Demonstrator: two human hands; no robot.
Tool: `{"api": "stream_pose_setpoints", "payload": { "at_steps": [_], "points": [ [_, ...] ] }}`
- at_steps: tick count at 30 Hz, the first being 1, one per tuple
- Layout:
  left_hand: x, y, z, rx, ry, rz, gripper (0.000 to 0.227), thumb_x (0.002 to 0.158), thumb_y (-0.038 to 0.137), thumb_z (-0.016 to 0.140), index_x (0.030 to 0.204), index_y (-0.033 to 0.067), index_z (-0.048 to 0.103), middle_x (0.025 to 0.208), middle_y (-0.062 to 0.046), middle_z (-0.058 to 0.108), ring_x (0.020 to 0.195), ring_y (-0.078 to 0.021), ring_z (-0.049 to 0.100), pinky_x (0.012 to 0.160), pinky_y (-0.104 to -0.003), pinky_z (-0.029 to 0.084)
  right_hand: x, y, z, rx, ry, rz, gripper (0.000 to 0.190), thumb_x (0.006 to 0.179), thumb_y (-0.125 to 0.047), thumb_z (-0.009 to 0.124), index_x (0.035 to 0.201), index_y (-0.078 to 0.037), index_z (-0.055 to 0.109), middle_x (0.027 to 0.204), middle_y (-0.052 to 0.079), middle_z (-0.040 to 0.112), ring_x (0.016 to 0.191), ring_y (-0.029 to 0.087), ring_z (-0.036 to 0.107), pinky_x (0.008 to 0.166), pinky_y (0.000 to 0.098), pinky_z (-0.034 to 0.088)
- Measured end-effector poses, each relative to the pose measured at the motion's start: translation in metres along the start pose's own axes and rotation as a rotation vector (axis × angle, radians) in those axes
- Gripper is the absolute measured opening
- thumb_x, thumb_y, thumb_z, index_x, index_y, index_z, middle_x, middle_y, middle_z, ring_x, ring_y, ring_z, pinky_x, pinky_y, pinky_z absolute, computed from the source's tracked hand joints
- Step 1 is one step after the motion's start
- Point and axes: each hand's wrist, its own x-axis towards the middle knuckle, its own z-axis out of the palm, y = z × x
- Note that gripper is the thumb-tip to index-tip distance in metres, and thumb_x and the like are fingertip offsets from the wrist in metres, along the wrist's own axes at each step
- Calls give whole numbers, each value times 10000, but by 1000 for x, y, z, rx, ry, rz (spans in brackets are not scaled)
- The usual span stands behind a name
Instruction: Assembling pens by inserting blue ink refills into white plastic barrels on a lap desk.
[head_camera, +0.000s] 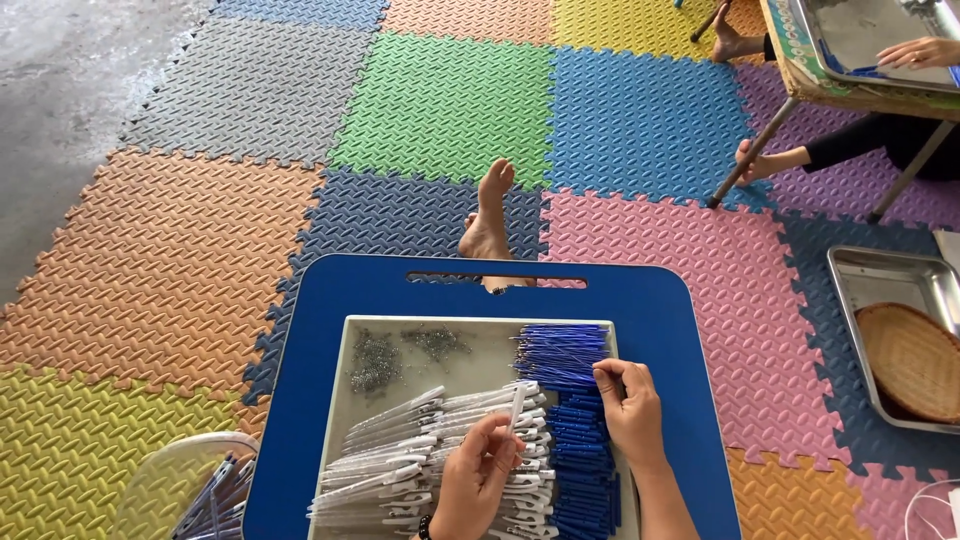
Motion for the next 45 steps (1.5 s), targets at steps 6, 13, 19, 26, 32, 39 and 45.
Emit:
{"api": "stream_pose_setpoints", "payload": {
  "at_steps": [6,13,19,26,32,39,45],
  "points": [
    [-2,-1,-1,-16,-22,4,374,1062,33,714,1428,83,662,972,-38,846,797,-123,789,676,-247,657,-1,-1,-4,174,38,151,198,977,-225,862,1095,-70,832,937,10,830,736,110,667,694,247,542],
    [-1,-1,0,-71,-27,-23,364,1067,11,698,1425,62,660,998,-44,826,829,-135,778,711,-252,669,4,41,-7,728,76,330,173,983,-74,855,1146,-20,833,991,95,843,881,126,748,856,223,583],
    [15,6,-10,-115,-58,-63,354,1038,-1,707,1387,31,664,1103,-123,829,921,-195,831,773,-279,743,26,5,-35,1104,143,315,182,1106,-323,755,1132,-143,760,1125,64,788,1018,179,758,950,335,616],
    [22,46,-16,-155,-120,-83,347,992,-25,764,1331,38,717,1226,-111,826,1008,-177,811,858,-276,749,47,-112,-53,1083,75,46,158,1141,-232,722,1247,-121,762,1050,54,797,845,143,773,731,264,663],
    [14,60,-21,-96,-109,-95,337,996,8,792,1323,70,738,1192,-57,833,975,-139,783,816,-259,719,45,-159,-51,843,-5,-72,157,1142,-203,701,1239,-83,729,1014,67,788,819,147,749,718,276,659],
    [8,53,-25,-70,-108,-98,351,989,-1,797,1332,59,747,1189,-63,830,960,-138,777,745,-235,693,39,-161,-45,691,-136,-77,157,1106,-160,715,1218,-58,756,968,94,813,782,164,782,688,263,670],
    [1,52,-24,-51,-138,-84,354,980,-18,795,1323,55,751,1197,-60,845,967,-129,790,769,-227,701,34,-165,-44,517,-316,-28,389,998,-157,829,1376,-160,740,927,65,882,783,113,808,698,217,655]
  ]
}}
